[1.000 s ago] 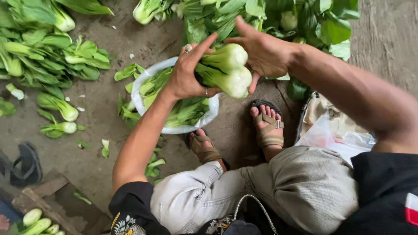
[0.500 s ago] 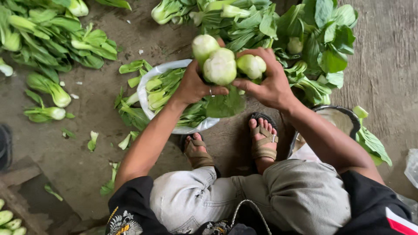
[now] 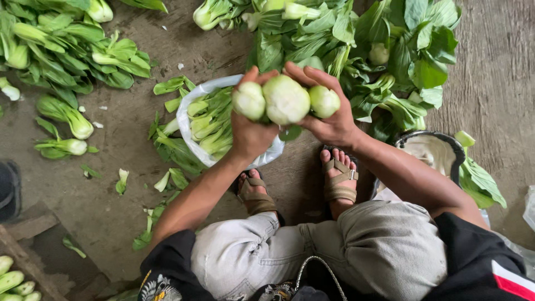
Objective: The person sits on the floor of a produce area surrounded by piles of leafy green vegetables. They pick up bok choy one at a time, gather several in their hands, and place them into a clear plastic bag on the floor, occasionally pressing the vegetables down and adjusting the bag.
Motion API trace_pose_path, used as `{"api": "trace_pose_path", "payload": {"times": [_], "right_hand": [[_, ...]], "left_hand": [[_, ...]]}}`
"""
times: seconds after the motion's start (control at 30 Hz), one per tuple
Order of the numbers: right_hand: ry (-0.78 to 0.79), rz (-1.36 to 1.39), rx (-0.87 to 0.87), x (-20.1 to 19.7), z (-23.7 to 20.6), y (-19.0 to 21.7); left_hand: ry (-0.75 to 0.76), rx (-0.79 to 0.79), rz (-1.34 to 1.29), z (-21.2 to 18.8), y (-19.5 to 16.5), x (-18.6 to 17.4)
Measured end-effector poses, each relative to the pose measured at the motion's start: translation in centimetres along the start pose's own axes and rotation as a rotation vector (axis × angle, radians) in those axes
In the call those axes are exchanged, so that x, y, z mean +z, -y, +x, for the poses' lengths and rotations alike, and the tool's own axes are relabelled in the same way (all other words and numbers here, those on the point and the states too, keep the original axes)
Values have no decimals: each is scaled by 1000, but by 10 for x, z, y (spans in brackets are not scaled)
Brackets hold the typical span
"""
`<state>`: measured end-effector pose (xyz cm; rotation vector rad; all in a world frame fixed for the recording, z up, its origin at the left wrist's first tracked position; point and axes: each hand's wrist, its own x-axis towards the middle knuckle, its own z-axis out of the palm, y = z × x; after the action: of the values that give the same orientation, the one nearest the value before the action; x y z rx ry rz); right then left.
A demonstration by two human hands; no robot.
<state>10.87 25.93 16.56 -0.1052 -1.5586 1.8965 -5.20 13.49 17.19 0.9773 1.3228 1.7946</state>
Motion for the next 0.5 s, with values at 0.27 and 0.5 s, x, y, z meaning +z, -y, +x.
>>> {"api": "trace_pose_path", "payload": {"times": [0.27, 0.5], "right_hand": [[-200, -228, 165, -11, -22, -5], [-96, -361, 119, 4, -13, 10]], "left_hand": [[159, -7, 2, 12, -40, -4], [128, -41, -28, -5, -12, 13]]}}
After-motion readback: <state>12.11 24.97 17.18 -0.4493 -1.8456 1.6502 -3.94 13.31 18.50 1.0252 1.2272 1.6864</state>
